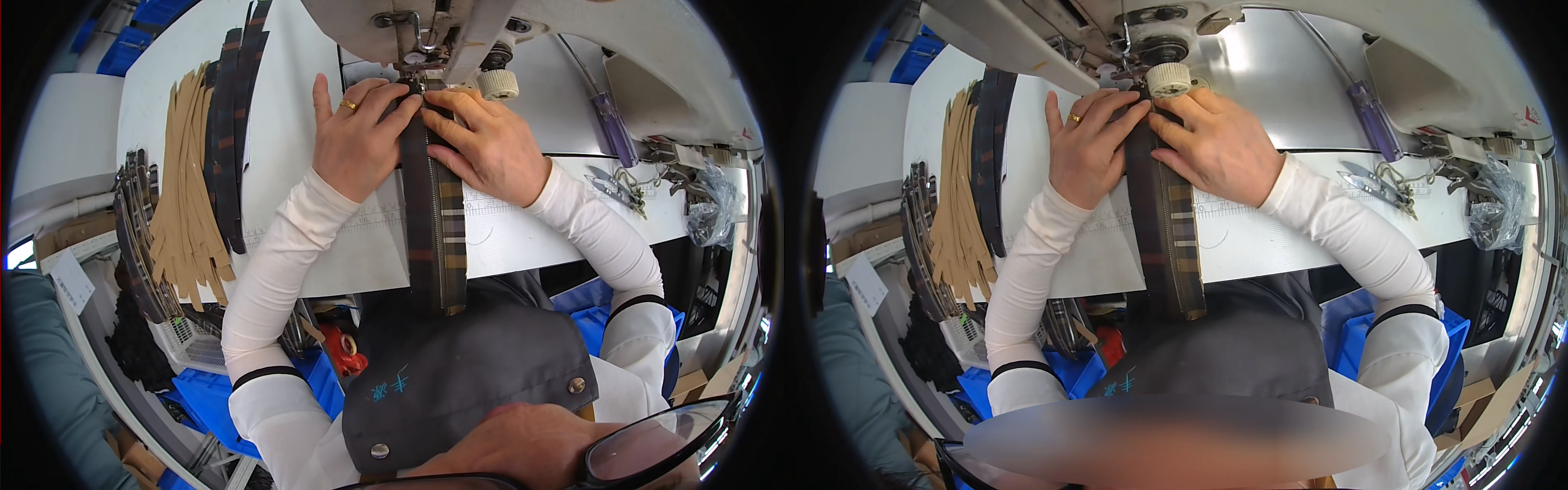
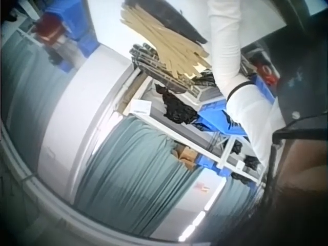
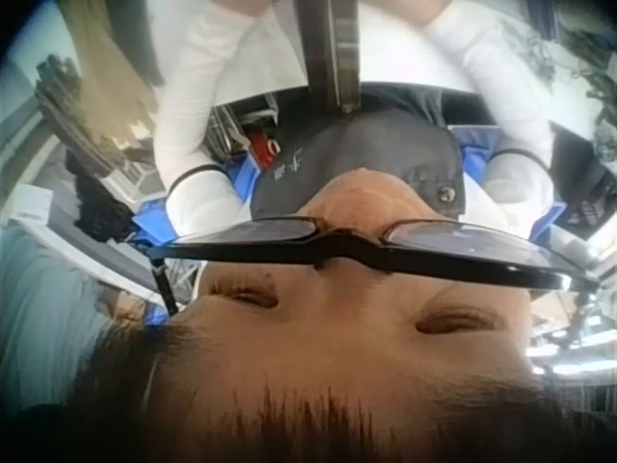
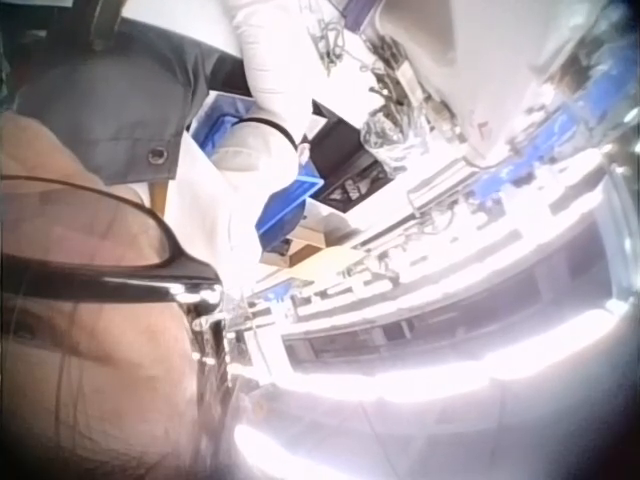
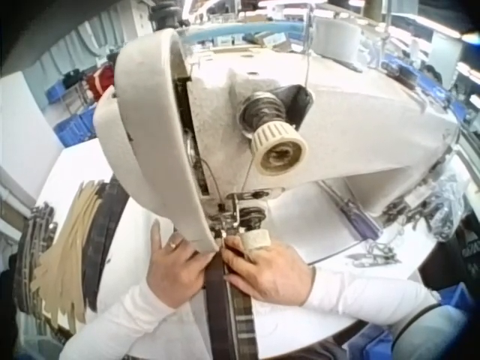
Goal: Sewing fabric and leather straps using an industrial sewing machine and adjusting the machine with a screwdriver.
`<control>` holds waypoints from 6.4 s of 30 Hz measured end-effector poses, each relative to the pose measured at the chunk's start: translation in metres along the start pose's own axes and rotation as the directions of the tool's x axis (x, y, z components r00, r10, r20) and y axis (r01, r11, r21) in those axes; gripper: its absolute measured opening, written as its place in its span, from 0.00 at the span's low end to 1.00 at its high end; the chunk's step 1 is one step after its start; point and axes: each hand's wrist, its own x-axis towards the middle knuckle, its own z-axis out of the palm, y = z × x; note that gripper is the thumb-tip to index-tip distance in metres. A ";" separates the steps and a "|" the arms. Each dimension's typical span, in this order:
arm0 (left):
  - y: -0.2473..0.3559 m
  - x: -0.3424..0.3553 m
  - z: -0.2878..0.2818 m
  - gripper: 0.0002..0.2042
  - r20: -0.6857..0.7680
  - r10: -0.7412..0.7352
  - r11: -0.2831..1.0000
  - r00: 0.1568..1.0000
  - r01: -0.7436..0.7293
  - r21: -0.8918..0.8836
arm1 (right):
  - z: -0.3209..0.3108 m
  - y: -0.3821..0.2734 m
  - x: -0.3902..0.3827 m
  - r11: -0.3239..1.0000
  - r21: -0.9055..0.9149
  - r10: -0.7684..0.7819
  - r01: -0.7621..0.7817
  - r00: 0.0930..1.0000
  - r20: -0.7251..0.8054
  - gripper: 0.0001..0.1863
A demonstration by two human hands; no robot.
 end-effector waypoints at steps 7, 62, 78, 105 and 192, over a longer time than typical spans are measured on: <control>-0.009 0.004 -0.005 0.18 -0.067 -0.103 0.983 0.992 0.092 -0.157 | -0.002 0.000 -0.001 1.000 0.003 0.014 -0.014 0.998 0.061 0.21; -0.002 -0.008 -0.007 0.21 0.157 -0.049 0.999 0.986 0.052 -0.014 | -0.002 0.012 0.003 1.000 -0.023 -0.001 0.002 0.999 0.050 0.21; -0.011 0.000 0.000 0.18 0.146 -0.037 0.999 0.989 0.036 0.015 | 0.004 0.018 0.007 0.996 -0.089 0.028 -0.031 0.999 -0.025 0.18; -0.002 -0.005 -0.003 0.23 0.121 0.000 0.997 0.993 -0.010 0.080 | 0.003 0.031 0.023 0.487 0.760 0.589 -0.431 0.804 0.078 0.11; 0.008 -0.014 -0.009 0.09 -0.046 0.221 0.973 0.974 -0.224 -0.064 | -0.025 0.015 -0.037 0.869 0.336 0.398 -0.363 0.917 -0.038 0.11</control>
